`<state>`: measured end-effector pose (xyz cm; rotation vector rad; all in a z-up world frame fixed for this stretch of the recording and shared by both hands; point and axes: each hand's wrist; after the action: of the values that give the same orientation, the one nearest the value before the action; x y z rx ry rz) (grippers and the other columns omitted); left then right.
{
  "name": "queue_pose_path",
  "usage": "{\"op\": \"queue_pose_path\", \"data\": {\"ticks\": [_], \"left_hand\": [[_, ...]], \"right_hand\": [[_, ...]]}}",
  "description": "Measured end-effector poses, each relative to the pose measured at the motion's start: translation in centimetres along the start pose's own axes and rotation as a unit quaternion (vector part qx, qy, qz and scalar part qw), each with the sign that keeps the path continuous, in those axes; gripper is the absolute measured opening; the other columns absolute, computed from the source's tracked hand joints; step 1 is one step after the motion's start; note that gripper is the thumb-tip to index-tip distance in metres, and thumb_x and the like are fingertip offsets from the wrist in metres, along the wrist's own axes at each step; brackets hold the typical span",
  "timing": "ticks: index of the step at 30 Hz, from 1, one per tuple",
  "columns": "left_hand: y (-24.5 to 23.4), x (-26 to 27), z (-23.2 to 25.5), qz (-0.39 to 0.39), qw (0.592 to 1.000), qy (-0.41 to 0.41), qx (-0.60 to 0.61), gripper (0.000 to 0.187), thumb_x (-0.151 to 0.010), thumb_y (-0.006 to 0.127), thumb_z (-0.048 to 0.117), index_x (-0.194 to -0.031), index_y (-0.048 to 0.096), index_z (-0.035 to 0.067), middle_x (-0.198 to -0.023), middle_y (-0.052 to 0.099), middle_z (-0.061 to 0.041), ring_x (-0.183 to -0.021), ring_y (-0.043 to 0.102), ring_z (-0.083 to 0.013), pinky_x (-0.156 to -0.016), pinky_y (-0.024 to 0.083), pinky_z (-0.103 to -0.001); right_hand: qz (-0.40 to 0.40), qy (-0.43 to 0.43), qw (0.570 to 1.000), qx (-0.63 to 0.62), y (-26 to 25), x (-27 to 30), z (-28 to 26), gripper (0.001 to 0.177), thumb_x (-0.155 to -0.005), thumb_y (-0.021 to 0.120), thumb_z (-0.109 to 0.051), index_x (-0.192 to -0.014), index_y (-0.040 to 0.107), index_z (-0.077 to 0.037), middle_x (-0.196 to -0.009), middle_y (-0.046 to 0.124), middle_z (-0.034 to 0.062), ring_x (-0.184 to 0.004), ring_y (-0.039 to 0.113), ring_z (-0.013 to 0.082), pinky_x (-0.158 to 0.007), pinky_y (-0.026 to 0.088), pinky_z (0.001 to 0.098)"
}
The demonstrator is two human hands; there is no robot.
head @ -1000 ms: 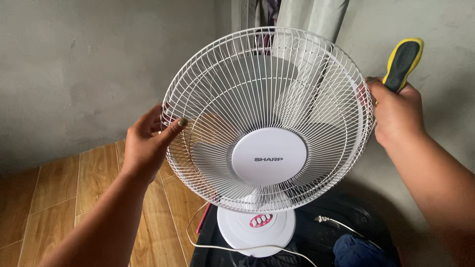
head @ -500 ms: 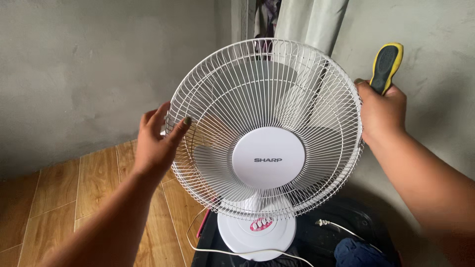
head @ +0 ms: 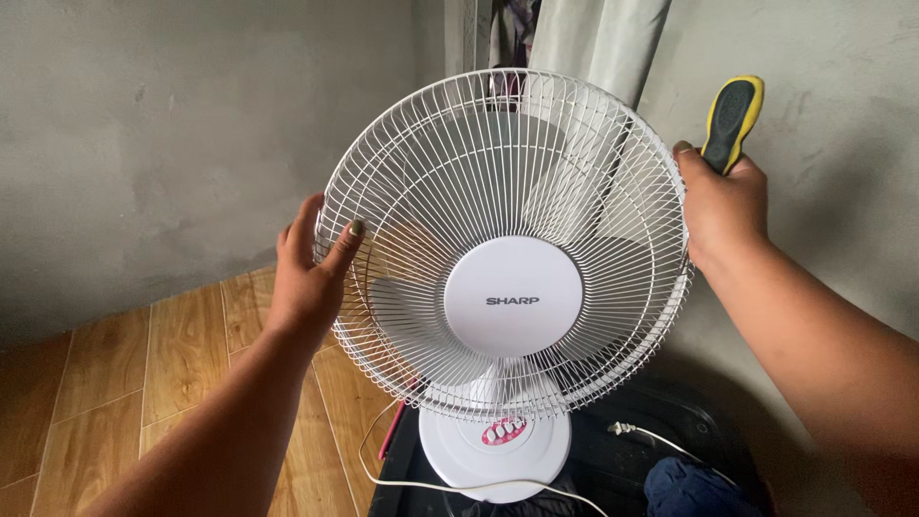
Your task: The person uses a screwdriver to loosen and tighten screws on the front grill of a white Sharp electric fan. They repeatedly adjust the grill's position and secure it to the fan body, then briefly wipe the grill with a cloth.
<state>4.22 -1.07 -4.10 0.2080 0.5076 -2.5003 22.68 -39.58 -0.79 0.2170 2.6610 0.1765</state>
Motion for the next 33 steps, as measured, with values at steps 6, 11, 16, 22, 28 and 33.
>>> {"op": "queue_pose_path", "data": {"ticks": [6, 11, 16, 22, 28, 33], "left_hand": [[0.9, 0.0, -0.2, 0.018, 0.999, 0.023, -0.015, 0.08, -0.094, 0.056, 0.057, -0.159, 0.028, 0.021, -0.16, 0.031, -0.019, -0.15, 0.028, -0.0378, -0.118, 0.031, -0.058], [1.5, -0.1, -0.6, 0.033, 0.996, 0.032, -0.07, 0.08, -0.093, 0.049, 0.063, -0.16, 0.028, 0.025, -0.158, 0.033, -0.017, -0.148, 0.024, -0.0374, -0.118, 0.026, -0.06], [2.3, 0.0, -1.0, 0.058, 0.994, 0.037, -0.079, 0.083, -0.093, 0.046, 0.068, -0.161, 0.025, 0.023, -0.159, 0.032, -0.017, -0.146, 0.023, -0.0378, -0.116, 0.025, -0.06], [2.9, -0.2, -1.4, 0.081, 0.992, 0.049, -0.081, 0.084, -0.094, 0.045, 0.07, -0.16, 0.027, 0.022, -0.158, 0.034, -0.018, -0.146, 0.024, -0.0373, -0.117, 0.026, -0.059], [3.1, -0.2, -1.6, 0.102, 0.989, 0.053, -0.09, 0.082, -0.095, 0.045, 0.069, -0.16, 0.029, 0.021, -0.157, 0.036, -0.019, -0.146, 0.024, -0.0376, -0.118, 0.026, -0.059], [3.0, -0.2, -1.4, 0.097, 0.991, 0.044, -0.08, 0.082, -0.095, 0.047, 0.067, -0.16, 0.028, 0.021, -0.158, 0.033, -0.018, -0.148, 0.021, -0.0366, -0.117, 0.024, -0.059]], "right_hand": [[-0.031, 0.046, 0.998, 0.013, 0.1, 0.1, -0.7, 0.016, -0.104, 0.067, -0.021, -0.111, 0.064, -0.006, -0.097, 0.069, 0.0016, -0.082, 0.065, 0.0094, -0.075, 0.056, 0.0292], [-0.003, 0.084, 0.996, -0.005, 0.7, 0.1, -1.3, 0.015, -0.101, 0.067, -0.02, -0.108, 0.065, -0.007, -0.093, 0.069, 0.002, -0.079, 0.067, 0.011, -0.071, 0.057, 0.0318], [0.02, 0.074, 0.997, 0.03, 0.9, -0.4, -0.8, 0.017, -0.102, 0.071, -0.022, -0.111, 0.067, -0.009, -0.093, 0.066, 0.0, -0.078, 0.059, 0.0095, -0.069, 0.05, 0.0312], [-0.03, 0.071, 0.997, -0.024, 0.4, -0.8, -0.3, 0.016, -0.103, 0.069, -0.022, -0.109, 0.065, -0.008, -0.096, 0.07, 0.0, -0.084, 0.066, 0.0107, -0.075, 0.056, 0.0316], [-0.159, 0.017, 0.986, 0.037, 0.0, -0.3, -1.4, 0.029, -0.102, 0.065, -0.021, -0.127, 0.064, -0.007, -0.114, 0.067, 0.0016, -0.108, 0.063, 0.0103, -0.097, 0.051, 0.0286], [-0.203, -0.008, 0.969, 0.141, 0.5, 0.4, -2.8, 0.049, -0.097, 0.068, -0.021, -0.144, 0.056, -0.012, -0.129, 0.065, 0.0036, -0.119, 0.057, 0.0109, -0.107, 0.042, 0.0316]]}}
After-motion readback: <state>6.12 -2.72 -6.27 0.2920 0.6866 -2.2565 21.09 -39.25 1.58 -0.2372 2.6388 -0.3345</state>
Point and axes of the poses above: each hand's wrist, its own x-axis away from the middle knuckle, its own y-axis out of the palm, z = x × y
